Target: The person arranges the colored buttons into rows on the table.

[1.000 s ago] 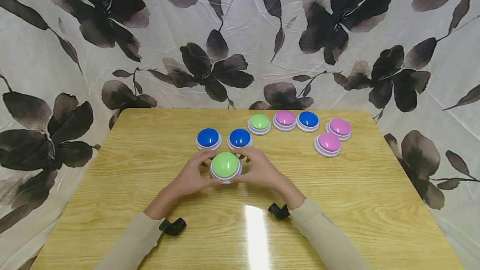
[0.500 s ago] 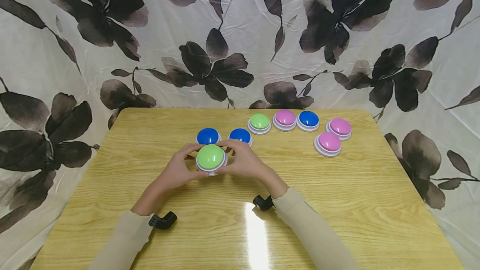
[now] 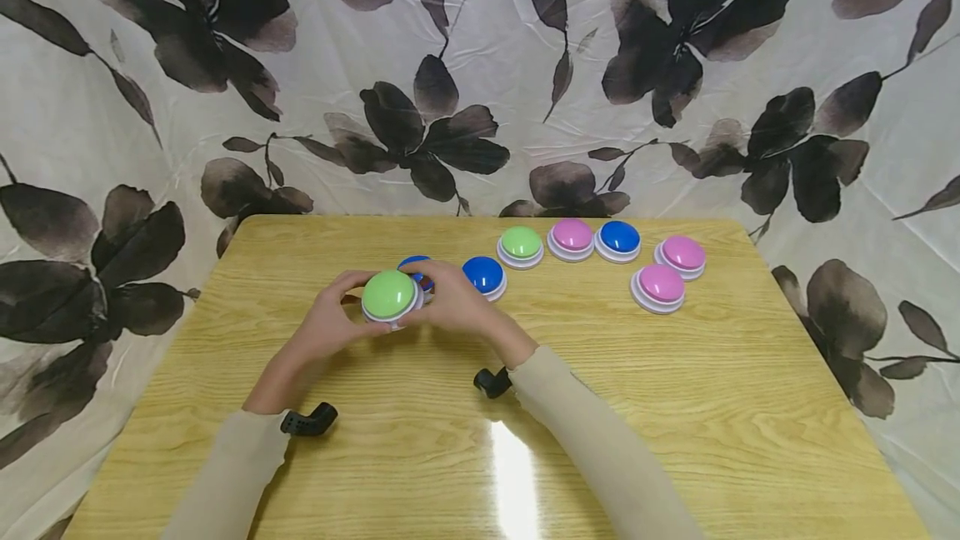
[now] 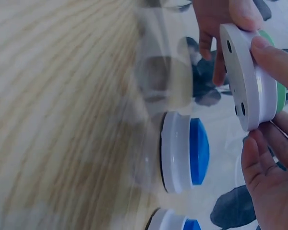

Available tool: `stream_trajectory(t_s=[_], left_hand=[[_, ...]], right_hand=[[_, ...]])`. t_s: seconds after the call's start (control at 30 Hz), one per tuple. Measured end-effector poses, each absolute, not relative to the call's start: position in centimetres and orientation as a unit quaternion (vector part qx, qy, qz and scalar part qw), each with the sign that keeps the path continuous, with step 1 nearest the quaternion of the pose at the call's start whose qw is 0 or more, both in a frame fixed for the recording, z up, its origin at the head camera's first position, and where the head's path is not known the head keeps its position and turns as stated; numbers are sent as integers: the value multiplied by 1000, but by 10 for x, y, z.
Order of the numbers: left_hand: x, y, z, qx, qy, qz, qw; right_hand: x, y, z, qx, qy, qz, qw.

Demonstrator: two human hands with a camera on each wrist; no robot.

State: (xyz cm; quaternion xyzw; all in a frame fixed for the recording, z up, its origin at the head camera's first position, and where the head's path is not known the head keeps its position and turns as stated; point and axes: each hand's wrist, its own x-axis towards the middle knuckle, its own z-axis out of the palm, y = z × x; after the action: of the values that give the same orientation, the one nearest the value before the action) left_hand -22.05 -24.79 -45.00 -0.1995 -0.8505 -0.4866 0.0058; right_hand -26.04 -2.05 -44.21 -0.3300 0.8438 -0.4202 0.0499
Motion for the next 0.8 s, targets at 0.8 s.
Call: stream_trajectory(t_s=[0.8], left_hand=[[-267,-290,-457,-169,-864,-474,-17]], right_hand=[[-319,-57,-442,-341,845,-399,104]])
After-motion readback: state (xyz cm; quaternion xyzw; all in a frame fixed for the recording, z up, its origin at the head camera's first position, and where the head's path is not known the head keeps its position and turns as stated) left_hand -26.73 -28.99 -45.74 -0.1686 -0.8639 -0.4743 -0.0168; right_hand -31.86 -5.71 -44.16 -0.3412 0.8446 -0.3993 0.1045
